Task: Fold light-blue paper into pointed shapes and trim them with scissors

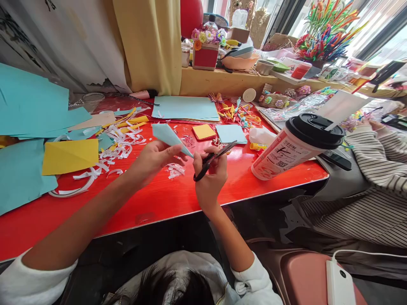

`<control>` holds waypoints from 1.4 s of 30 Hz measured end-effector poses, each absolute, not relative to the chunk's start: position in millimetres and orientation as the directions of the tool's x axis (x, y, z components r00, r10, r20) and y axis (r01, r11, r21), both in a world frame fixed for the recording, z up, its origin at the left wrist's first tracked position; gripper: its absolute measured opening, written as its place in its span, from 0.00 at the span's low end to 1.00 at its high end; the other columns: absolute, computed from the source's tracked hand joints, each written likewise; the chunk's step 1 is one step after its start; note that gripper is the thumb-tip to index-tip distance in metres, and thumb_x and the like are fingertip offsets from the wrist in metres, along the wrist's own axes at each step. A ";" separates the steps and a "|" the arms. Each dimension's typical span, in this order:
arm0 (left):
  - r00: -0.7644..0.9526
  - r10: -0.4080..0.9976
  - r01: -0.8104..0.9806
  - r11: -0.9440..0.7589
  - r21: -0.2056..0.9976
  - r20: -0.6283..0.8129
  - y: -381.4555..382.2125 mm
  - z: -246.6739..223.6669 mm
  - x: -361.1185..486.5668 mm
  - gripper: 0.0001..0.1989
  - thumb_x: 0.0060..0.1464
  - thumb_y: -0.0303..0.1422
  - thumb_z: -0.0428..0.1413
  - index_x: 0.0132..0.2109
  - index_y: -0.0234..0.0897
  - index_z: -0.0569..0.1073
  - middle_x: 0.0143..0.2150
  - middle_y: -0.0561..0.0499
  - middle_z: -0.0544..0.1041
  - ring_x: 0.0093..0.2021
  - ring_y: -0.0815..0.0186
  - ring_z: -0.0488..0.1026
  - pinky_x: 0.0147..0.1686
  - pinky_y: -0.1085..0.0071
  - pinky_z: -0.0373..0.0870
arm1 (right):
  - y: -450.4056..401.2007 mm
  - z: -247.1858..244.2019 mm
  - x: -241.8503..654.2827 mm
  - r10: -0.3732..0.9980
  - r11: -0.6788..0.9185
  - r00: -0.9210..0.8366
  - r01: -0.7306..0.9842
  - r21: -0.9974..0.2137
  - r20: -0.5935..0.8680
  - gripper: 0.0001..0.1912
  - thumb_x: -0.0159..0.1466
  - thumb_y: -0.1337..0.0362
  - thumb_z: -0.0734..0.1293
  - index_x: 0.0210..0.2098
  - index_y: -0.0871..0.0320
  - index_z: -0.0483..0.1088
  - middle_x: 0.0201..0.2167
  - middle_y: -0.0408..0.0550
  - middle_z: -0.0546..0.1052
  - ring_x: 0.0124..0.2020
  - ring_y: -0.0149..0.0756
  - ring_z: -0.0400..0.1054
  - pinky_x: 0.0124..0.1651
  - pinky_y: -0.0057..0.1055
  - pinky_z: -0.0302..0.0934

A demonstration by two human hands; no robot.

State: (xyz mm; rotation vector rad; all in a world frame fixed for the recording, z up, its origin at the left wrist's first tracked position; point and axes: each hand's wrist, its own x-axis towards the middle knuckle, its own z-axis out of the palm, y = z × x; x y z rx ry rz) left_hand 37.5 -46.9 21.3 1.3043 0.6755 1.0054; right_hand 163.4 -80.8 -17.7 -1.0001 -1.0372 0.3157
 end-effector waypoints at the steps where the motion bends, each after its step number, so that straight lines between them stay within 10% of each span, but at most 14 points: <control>1: 0.385 0.914 -0.239 -0.035 0.970 0.128 -45.9 20.8 37.7 0.12 0.49 0.39 0.60 0.34 0.32 0.74 0.31 0.49 0.76 0.32 0.68 0.73 0.33 0.71 0.70 | -81.0 -17.9 164.0 0.676 0.537 0.480 0.199 -0.820 0.559 0.10 0.59 0.62 0.68 0.38 0.54 0.63 0.29 0.39 0.67 0.29 0.27 0.67 0.34 0.27 0.64; 7: 0.210 0.958 -0.256 -0.138 0.957 0.194 -37.2 25.9 26.2 0.10 0.46 0.36 0.63 0.31 0.32 0.75 0.28 0.51 0.75 0.29 0.70 0.72 0.29 0.74 0.68 | -83.8 -15.9 181.6 0.905 0.411 0.138 -0.045 -0.911 0.401 0.17 0.59 0.51 0.66 0.43 0.54 0.66 0.27 0.41 0.68 0.26 0.28 0.65 0.25 0.26 0.57; 14: 0.118 0.961 -0.285 -0.208 0.936 0.249 -36.7 32.3 23.1 0.10 0.44 0.33 0.64 0.33 0.33 0.74 0.28 0.52 0.75 0.26 0.72 0.71 0.30 0.73 0.70 | -95.9 -14.4 204.0 0.959 0.167 -0.239 0.048 -0.985 0.151 0.22 0.54 0.49 0.70 0.42 0.58 0.72 0.25 0.42 0.66 0.25 0.29 0.60 0.28 0.28 0.54; 42: 0.066 0.991 -0.468 -0.071 0.881 0.114 -47.8 19.6 40.3 0.06 0.44 0.31 0.63 0.29 0.33 0.75 0.26 0.53 0.76 0.26 0.72 0.74 0.33 0.74 0.72 | -97.1 -19.7 177.7 0.976 0.188 -0.094 -0.105 -0.977 0.198 0.20 0.55 0.50 0.69 0.40 0.58 0.71 0.24 0.41 0.64 0.24 0.28 0.59 0.27 0.28 0.56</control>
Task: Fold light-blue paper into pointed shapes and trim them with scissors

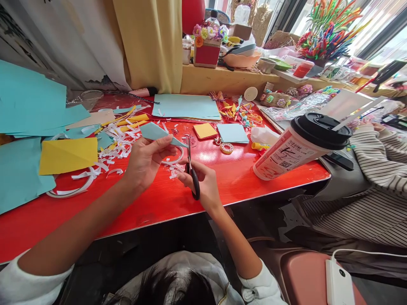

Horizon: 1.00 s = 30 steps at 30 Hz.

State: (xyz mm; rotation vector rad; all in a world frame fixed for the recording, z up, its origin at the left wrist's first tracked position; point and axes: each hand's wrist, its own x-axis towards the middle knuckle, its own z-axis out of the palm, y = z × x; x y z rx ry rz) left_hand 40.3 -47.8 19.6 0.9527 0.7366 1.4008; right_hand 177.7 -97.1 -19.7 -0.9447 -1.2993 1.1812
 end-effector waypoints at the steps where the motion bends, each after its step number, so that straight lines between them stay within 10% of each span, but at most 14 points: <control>1: 0.073 0.993 -0.487 -0.050 0.872 0.097 -47.7 18.4 40.9 0.06 0.44 0.31 0.63 0.29 0.33 0.75 0.26 0.53 0.77 0.26 0.72 0.74 0.33 0.74 0.73 | -96.8 -19.9 177.4 0.973 0.200 -0.093 -0.098 -0.975 0.209 0.20 0.55 0.50 0.69 0.41 0.58 0.71 0.25 0.41 0.64 0.25 0.28 0.59 0.28 0.28 0.55; 30: 0.143 0.980 -0.354 -0.083 0.931 0.142 -43.3 23.8 33.4 0.09 0.42 0.31 0.63 0.31 0.32 0.73 0.28 0.52 0.73 0.26 0.72 0.70 0.29 0.73 0.69 | -101.6 -5.3 204.1 0.968 0.079 -0.247 0.129 -0.988 0.045 0.21 0.50 0.55 0.73 0.39 0.59 0.73 0.22 0.40 0.63 0.24 0.27 0.55 0.28 0.26 0.53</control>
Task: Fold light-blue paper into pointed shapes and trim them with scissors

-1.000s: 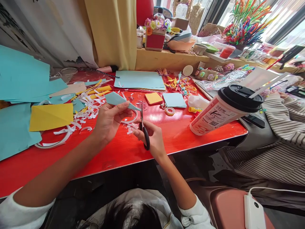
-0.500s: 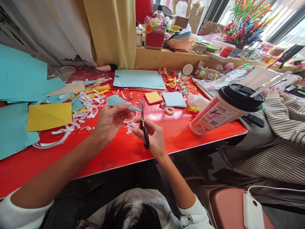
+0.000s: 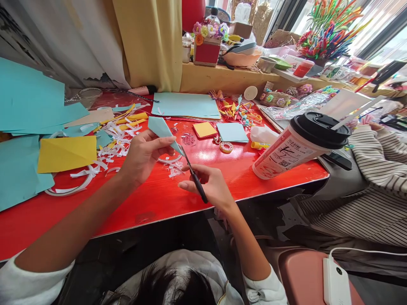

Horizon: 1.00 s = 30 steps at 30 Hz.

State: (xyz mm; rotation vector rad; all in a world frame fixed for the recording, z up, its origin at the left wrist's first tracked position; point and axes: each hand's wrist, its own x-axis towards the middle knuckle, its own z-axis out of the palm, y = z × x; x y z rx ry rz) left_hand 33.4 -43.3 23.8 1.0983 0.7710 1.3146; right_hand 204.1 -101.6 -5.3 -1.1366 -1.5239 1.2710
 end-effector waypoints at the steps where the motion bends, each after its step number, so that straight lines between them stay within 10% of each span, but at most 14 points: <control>1: 0.126 0.982 -0.362 -0.088 0.928 0.143 -42.4 23.6 32.6 0.08 0.42 0.30 0.63 0.31 0.32 0.73 0.28 0.53 0.73 0.25 0.73 0.70 0.29 0.74 0.68 | -101.4 -6.2 204.9 0.964 0.083 -0.262 0.118 -0.990 0.050 0.21 0.51 0.54 0.73 0.40 0.59 0.73 0.23 0.40 0.63 0.24 0.27 0.56 0.28 0.26 0.53; 30: 0.193 0.963 -0.236 -0.142 0.961 0.190 -40.4 27.5 26.3 0.06 0.45 0.30 0.60 0.30 0.30 0.72 0.27 0.50 0.75 0.25 0.71 0.71 0.27 0.73 0.68 | -107.6 1.9 199.7 0.975 0.021 -0.223 0.147 -0.989 -0.013 0.11 0.49 0.61 0.74 0.29 0.60 0.72 0.20 0.39 0.64 0.19 0.23 0.58 0.23 0.22 0.52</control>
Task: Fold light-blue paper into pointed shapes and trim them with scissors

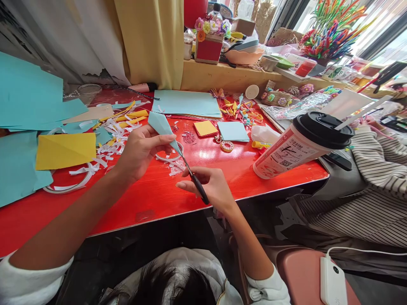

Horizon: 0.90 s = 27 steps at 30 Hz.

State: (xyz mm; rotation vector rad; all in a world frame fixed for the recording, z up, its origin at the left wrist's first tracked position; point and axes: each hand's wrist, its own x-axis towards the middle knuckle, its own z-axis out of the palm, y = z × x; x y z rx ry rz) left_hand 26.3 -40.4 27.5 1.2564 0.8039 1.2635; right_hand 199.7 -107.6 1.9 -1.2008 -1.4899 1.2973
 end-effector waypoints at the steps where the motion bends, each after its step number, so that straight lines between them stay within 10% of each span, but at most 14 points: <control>1: 0.200 0.960 -0.238 -0.146 0.960 0.196 -40.1 26.9 26.1 0.06 0.45 0.29 0.60 0.30 0.30 0.72 0.27 0.50 0.75 0.25 0.71 0.70 0.27 0.73 0.68 | -108.2 2.1 199.4 0.975 0.021 -0.223 0.150 -0.988 -0.013 0.11 0.50 0.62 0.74 0.28 0.60 0.72 0.19 0.39 0.64 0.19 0.23 0.58 0.23 0.22 0.51; 27: 0.211 0.940 -0.202 -0.227 0.953 0.269 -36.9 26.0 24.2 0.08 0.45 0.33 0.62 0.30 0.33 0.72 0.26 0.52 0.74 0.26 0.71 0.71 0.30 0.72 0.68 | -111.7 -5.0 192.6 0.989 -0.003 -0.150 0.062 -0.998 -0.013 0.15 0.50 0.58 0.74 0.25 0.61 0.68 0.14 0.36 0.58 0.14 0.21 0.51 0.15 0.21 0.46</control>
